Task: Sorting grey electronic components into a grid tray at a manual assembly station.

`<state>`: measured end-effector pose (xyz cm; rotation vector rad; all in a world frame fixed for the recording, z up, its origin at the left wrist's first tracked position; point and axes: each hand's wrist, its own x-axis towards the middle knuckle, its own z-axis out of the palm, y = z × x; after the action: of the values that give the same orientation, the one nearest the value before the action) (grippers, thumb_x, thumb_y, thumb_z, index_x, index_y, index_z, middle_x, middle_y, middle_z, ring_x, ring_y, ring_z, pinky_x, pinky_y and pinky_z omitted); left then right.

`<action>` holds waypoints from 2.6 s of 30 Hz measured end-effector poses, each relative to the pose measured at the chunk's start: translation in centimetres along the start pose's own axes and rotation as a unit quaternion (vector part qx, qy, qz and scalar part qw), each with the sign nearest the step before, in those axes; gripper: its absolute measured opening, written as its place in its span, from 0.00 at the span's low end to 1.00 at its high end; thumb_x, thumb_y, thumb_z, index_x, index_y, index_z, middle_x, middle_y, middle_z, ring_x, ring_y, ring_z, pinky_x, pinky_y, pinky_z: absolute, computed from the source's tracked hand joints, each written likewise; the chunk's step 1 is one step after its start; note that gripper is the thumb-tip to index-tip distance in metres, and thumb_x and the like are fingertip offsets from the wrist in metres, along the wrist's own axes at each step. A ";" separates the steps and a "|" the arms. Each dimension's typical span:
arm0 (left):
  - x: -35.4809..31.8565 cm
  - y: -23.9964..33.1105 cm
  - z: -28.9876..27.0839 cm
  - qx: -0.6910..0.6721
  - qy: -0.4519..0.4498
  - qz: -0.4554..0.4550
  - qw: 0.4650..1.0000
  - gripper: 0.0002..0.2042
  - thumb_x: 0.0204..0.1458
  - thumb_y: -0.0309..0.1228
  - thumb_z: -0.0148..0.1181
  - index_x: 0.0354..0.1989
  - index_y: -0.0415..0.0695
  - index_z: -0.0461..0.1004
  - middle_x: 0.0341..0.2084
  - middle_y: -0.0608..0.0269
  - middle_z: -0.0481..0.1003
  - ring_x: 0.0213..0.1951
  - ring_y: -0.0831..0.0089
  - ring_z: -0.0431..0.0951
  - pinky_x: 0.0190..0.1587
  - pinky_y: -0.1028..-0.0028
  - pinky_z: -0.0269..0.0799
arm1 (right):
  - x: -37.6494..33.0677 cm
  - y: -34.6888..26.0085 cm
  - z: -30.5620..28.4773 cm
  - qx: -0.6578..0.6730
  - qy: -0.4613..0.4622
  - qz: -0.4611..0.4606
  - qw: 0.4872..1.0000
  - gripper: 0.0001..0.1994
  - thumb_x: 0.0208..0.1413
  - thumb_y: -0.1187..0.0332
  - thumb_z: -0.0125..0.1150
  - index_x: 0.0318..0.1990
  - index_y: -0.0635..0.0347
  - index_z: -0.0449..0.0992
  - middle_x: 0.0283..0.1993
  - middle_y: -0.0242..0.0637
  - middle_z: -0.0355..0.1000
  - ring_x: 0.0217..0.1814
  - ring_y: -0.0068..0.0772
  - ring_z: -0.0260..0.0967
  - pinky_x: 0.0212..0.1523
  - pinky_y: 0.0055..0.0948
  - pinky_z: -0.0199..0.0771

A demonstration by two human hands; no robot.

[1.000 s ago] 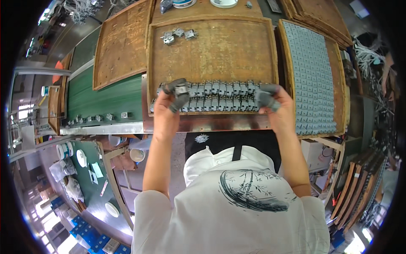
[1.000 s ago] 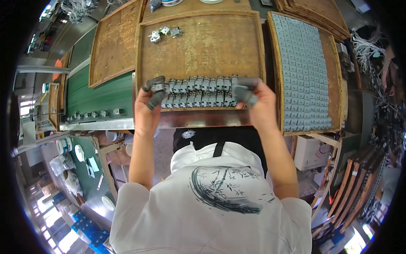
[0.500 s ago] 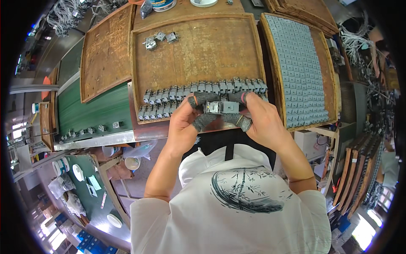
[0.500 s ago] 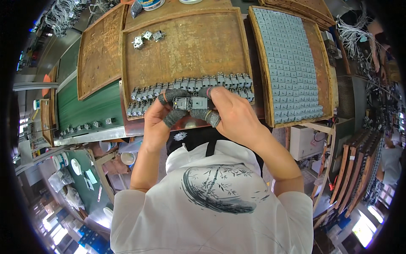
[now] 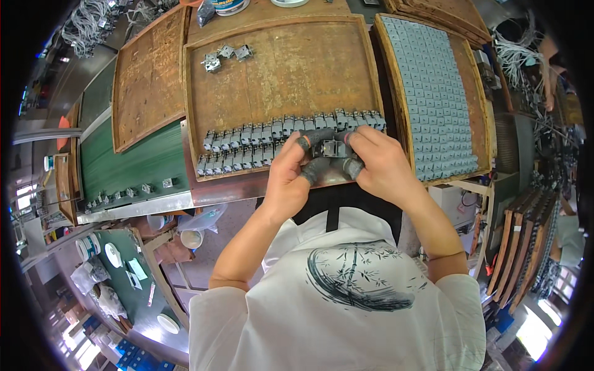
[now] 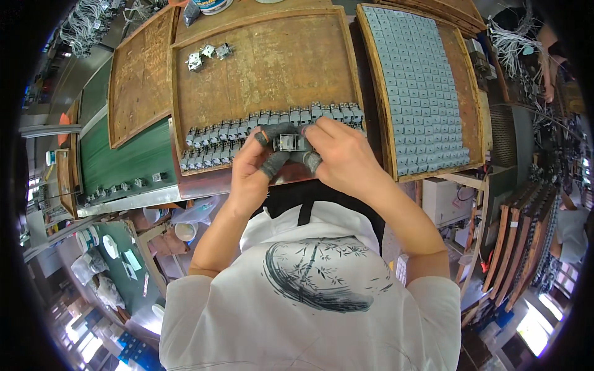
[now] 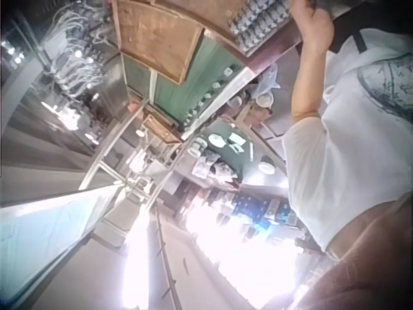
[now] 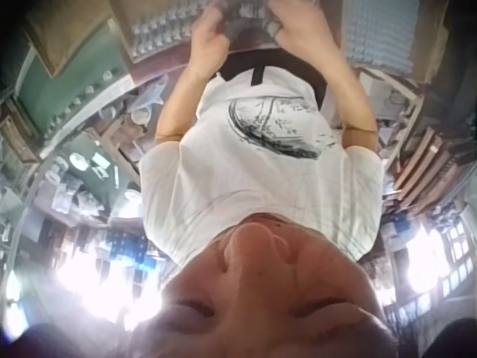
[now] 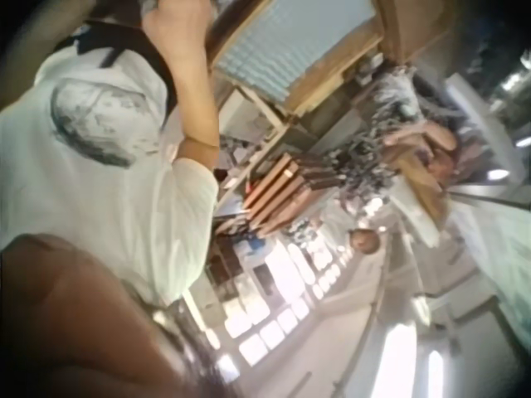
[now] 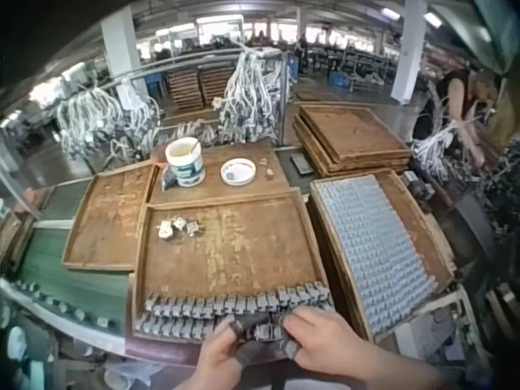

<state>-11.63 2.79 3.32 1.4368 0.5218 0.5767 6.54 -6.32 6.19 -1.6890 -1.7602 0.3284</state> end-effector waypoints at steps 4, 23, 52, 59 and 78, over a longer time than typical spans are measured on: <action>0.0 -0.4 0.8 0.022 0.045 -0.028 0.998 0.29 0.47 0.13 0.58 0.62 0.38 0.67 0.50 0.56 0.66 0.48 0.63 0.74 0.49 0.69 0.71 | 0.2 0.0 2.8 -0.062 0.087 -0.001 0.994 0.15 0.39 0.78 0.67 0.38 0.69 0.74 0.33 0.44 0.68 0.33 0.50 0.71 0.31 0.41 0.72; -1.6 -1.5 -3.3 0.263 0.093 0.197 0.940 0.32 0.34 0.23 0.68 0.56 0.39 0.72 0.38 0.52 0.76 0.35 0.54 0.78 0.40 0.65 0.75 | 2.5 -1.2 7.2 0.215 -0.017 0.034 0.976 0.16 0.42 0.62 0.71 0.32 0.65 0.75 0.28 0.45 0.72 0.30 0.46 0.71 0.33 0.36 0.69; 0.7 -3.1 -25.1 0.443 0.074 -0.149 0.881 0.22 0.40 0.16 0.52 0.49 0.36 0.74 0.39 0.52 0.78 0.42 0.65 0.75 0.49 0.71 0.69 | -11.2 13.8 -6.9 0.208 0.256 0.363 0.872 0.09 0.63 0.72 0.54 0.45 0.64 0.77 0.30 0.27 0.72 0.29 0.17 0.67 0.31 0.20 0.67; 2.5 -5.4 -29.2 0.407 -0.104 -0.266 0.868 0.29 0.36 0.10 0.42 0.53 0.30 0.73 0.49 0.53 0.77 0.52 0.62 0.76 0.56 0.71 0.66 | -21.3 22.5 -14.4 0.020 0.376 0.440 0.815 0.10 0.56 0.67 0.60 0.39 0.66 0.77 0.28 0.34 0.73 0.28 0.25 0.67 0.31 0.26 0.66; -6.6 -6.9 -27.7 0.649 0.160 -0.418 0.616 0.21 0.49 0.39 0.53 0.51 0.47 0.76 0.41 0.43 0.79 0.46 0.46 0.79 0.51 0.54 0.73 | -37.0 37.8 -19.5 -0.117 0.153 0.486 0.852 0.23 0.58 0.65 0.52 0.61 0.61 0.69 0.56 0.47 0.72 0.56 0.47 0.70 0.59 0.34 0.65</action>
<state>-34.19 19.17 -5.54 2.0995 2.0612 -0.5282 46.03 -41.80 -12.61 -2.5522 -0.6087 0.2481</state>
